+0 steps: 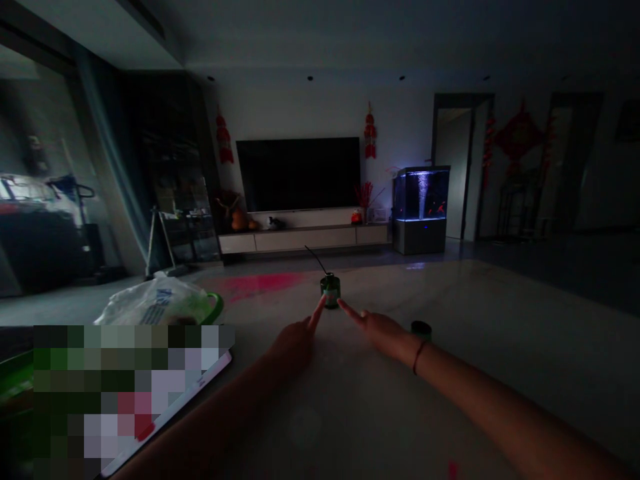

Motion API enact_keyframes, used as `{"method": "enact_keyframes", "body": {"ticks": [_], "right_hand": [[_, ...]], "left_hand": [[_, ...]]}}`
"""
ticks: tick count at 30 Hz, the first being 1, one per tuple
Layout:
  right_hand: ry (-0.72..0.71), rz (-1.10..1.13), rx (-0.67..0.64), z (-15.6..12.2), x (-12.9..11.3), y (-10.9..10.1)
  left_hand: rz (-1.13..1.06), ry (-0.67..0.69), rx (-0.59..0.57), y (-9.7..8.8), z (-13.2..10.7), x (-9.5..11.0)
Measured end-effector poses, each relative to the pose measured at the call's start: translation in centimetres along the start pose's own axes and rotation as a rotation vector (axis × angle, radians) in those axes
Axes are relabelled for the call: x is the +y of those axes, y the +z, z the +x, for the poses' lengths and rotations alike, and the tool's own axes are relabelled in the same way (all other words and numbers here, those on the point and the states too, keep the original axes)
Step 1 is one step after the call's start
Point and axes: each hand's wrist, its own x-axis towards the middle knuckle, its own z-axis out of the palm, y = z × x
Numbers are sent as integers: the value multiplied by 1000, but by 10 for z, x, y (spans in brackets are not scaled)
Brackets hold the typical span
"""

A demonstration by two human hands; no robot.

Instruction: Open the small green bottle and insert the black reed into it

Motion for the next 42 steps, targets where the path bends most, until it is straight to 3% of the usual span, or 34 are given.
{"method": "enact_keyframes", "body": {"ticks": [10,13,16,23,32,42], "right_hand": [[-5,13,-49,7,6,-7],[16,124,-8,30,9,-18],[69,181,123,64,9,-29],[140,79,194,123,6,-29],[210,145,195,141,6,-20],[279,241,186,148,8,-29]], "left_hand": [[-157,-98,8,16,1,-7],[-184,-183,34,19,1,-8],[-224,-187,76,19,1,-9],[-302,-200,92,21,1,-13],[-344,-217,90,21,1,-12],[-327,-237,51,17,1,-10]]}}
